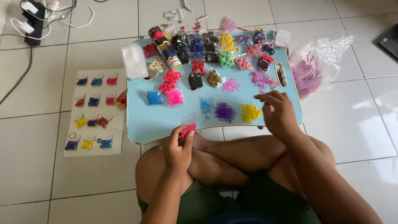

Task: Sorting and packing small colorful rubber bands into small plastic bags on a low table while sitting on the floor.

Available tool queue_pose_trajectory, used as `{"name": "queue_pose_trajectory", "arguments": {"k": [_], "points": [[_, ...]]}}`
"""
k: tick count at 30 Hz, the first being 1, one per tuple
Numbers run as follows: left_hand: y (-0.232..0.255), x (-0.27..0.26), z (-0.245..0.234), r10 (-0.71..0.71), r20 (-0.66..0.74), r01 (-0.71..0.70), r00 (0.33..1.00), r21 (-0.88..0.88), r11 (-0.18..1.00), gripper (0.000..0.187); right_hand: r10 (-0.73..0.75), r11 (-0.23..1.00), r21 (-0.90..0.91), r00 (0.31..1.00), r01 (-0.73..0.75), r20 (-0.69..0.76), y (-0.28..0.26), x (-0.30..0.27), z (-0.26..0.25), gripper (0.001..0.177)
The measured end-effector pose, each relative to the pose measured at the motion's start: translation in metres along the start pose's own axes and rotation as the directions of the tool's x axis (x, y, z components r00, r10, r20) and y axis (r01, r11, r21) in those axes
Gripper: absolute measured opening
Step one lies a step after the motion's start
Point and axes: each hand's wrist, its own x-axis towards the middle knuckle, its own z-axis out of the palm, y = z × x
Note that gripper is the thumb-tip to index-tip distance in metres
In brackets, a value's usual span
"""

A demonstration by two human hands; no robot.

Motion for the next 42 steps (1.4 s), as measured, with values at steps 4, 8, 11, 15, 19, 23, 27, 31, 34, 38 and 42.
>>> {"name": "queue_pose_trajectory", "arguments": {"k": [4, 8, 11, 15, 19, 23, 27, 31, 34, 38, 42], "points": [[0.013, -0.001, -0.002, -0.012, 0.019, 0.012, 1.0, -0.034, 0.999, 0.022, 0.005, 0.995, -0.093, 0.99, -0.018, -0.141, 0.041, -0.029, -0.042, 0.031], [0.017, -0.004, -0.003, -0.024, 0.059, 0.022, 0.998, 0.038, 0.999, 0.026, 0.299, 0.95, -0.078, 0.952, -0.303, -0.065, 0.061, -0.06, -0.072, 0.03], [0.019, -0.005, 0.003, -0.022, 0.019, 0.023, 1.0, -0.059, 0.998, 0.021, 0.283, 0.948, -0.108, 0.947, -0.301, -0.152, 0.099, -0.09, -0.054, 0.025], [0.025, -0.015, 0.007, 0.075, 0.022, -0.075, 0.997, 0.019, 0.997, 0.018, 0.169, 0.955, -0.187, 0.943, -0.228, -0.285, 0.067, -0.096, -0.055, 0.027], [0.012, -0.014, 0.014, 0.082, -0.033, -0.08, 0.996, 0.047, 0.996, 0.017, 0.329, 0.92, -0.15, 0.922, -0.361, -0.206, 0.068, -0.073, -0.06, 0.032], [0.008, -0.004, 0.013, 0.124, -0.111, -0.114, 0.986, 0.094, 0.989, 0.014, 0.502, 0.854, -0.069, 0.853, -0.515, -0.142, 0.096, -0.057, -0.054, 0.043], [0.007, 0.001, 0.006, 0.167, -0.205, -0.139, 0.964, 0.144, 0.98, 0.012, 0.563, 0.823, -0.036, 0.822, -0.568, -0.088, 0.101, -0.053, -0.053, 0.044], [-0.005, 0.002, 0.005, 0.145, -0.235, -0.106, 0.961, 0.172, 0.979, 0.011, 0.581, 0.809, -0.053, 0.81, -0.586, -0.082, 0.099, -0.05, -0.055, 0.042], [-0.005, 0.008, 0.005, 0.166, -0.259, -0.119, 0.951, 0.186, 0.975, 0.011, 0.602, 0.793, -0.073, 0.796, -0.605, -0.063, 0.119, -0.043, -0.049, 0.043], [-0.02, 0.015, 0.005, 0.171, -0.31, -0.114, 0.935, 0.194, 0.974, 0.015, 0.614, 0.784, -0.094, 0.789, -0.614, -0.03, 0.133, -0.036, -0.043, 0.043], [-0.034, 0.02, -0.004, 0.183, -0.38, -0.059, 0.907, 0.314, 0.948, 0.016, 0.609, 0.79, -0.091, 0.793, -0.606, 0.007, 0.131, -0.031, -0.043, 0.043]]}}
